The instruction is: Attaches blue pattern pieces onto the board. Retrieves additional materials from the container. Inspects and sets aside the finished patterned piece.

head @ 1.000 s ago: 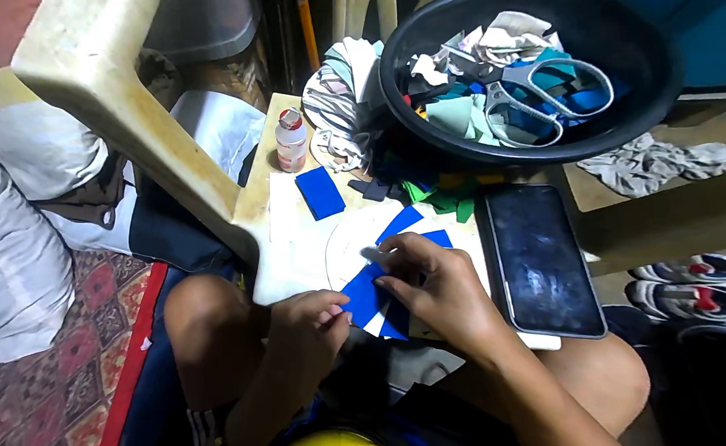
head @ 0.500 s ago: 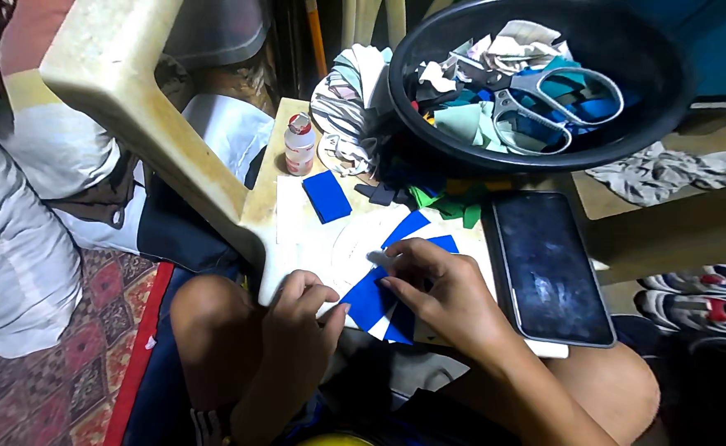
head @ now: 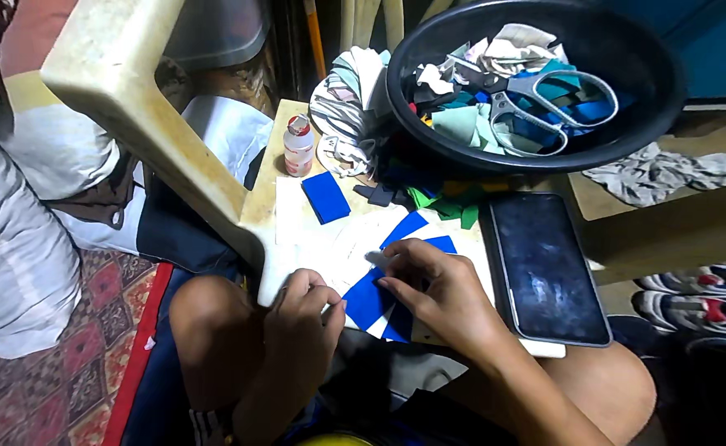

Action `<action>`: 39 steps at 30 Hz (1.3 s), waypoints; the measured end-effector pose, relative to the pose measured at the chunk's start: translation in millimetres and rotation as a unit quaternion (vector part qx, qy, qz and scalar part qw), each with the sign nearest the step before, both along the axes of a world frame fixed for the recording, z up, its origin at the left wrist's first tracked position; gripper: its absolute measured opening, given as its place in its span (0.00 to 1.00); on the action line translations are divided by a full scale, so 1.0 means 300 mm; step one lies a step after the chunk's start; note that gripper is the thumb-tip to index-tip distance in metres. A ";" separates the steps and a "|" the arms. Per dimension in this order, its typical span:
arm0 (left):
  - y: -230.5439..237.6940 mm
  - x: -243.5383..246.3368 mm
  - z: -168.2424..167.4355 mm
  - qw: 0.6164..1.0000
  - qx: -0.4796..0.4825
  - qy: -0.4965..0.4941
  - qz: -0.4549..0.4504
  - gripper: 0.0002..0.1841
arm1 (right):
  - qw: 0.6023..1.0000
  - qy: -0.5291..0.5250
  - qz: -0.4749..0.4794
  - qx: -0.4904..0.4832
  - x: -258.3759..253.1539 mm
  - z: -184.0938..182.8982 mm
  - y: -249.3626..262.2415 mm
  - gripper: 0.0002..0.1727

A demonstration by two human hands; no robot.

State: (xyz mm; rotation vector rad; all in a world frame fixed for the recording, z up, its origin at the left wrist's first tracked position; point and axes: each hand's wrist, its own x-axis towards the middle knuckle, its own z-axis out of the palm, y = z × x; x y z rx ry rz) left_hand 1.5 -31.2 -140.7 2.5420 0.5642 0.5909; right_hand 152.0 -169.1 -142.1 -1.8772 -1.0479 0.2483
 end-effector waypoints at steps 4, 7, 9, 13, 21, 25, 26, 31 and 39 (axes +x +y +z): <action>0.001 0.002 -0.006 1.000 -0.001 -0.002 -0.006 0.06 | 1.000 -0.002 0.000 0.000 0.000 0.000 0.000 0.10; 0.003 0.003 -0.010 1.000 0.007 -0.004 -0.004 0.06 | 1.000 -0.001 -0.001 -0.001 0.000 -0.001 0.001 0.10; 0.003 0.003 -0.009 1.000 0.009 -0.002 -0.004 0.06 | 1.000 -0.002 -0.002 0.000 0.000 -0.001 0.001 0.10; 0.007 0.003 -0.002 1.000 -0.009 -0.014 0.007 0.05 | 1.000 -0.004 0.001 0.000 0.002 -0.001 0.000 0.10; 0.006 -0.003 -0.012 0.990 -0.050 -0.128 -0.041 0.05 | 1.000 -0.011 -0.002 0.002 0.002 -0.004 0.002 0.11; 0.002 -0.002 -0.022 0.989 0.001 -0.081 -0.126 0.07 | 1.000 -0.011 -0.003 0.003 0.000 -0.004 0.003 0.11; 0.004 0.001 -0.027 0.986 0.010 -0.073 -0.149 0.07 | 1.000 -0.011 -0.002 0.003 0.000 -0.005 0.004 0.10; 0.007 0.005 -0.038 0.981 0.004 -0.049 -0.187 0.08 | 1.000 -0.013 -0.003 0.008 -0.002 -0.009 0.004 0.10; 0.009 0.004 -0.038 0.982 0.005 -0.048 -0.184 0.09 | 0.991 -0.106 -0.036 0.078 -0.007 -0.016 -0.018 0.07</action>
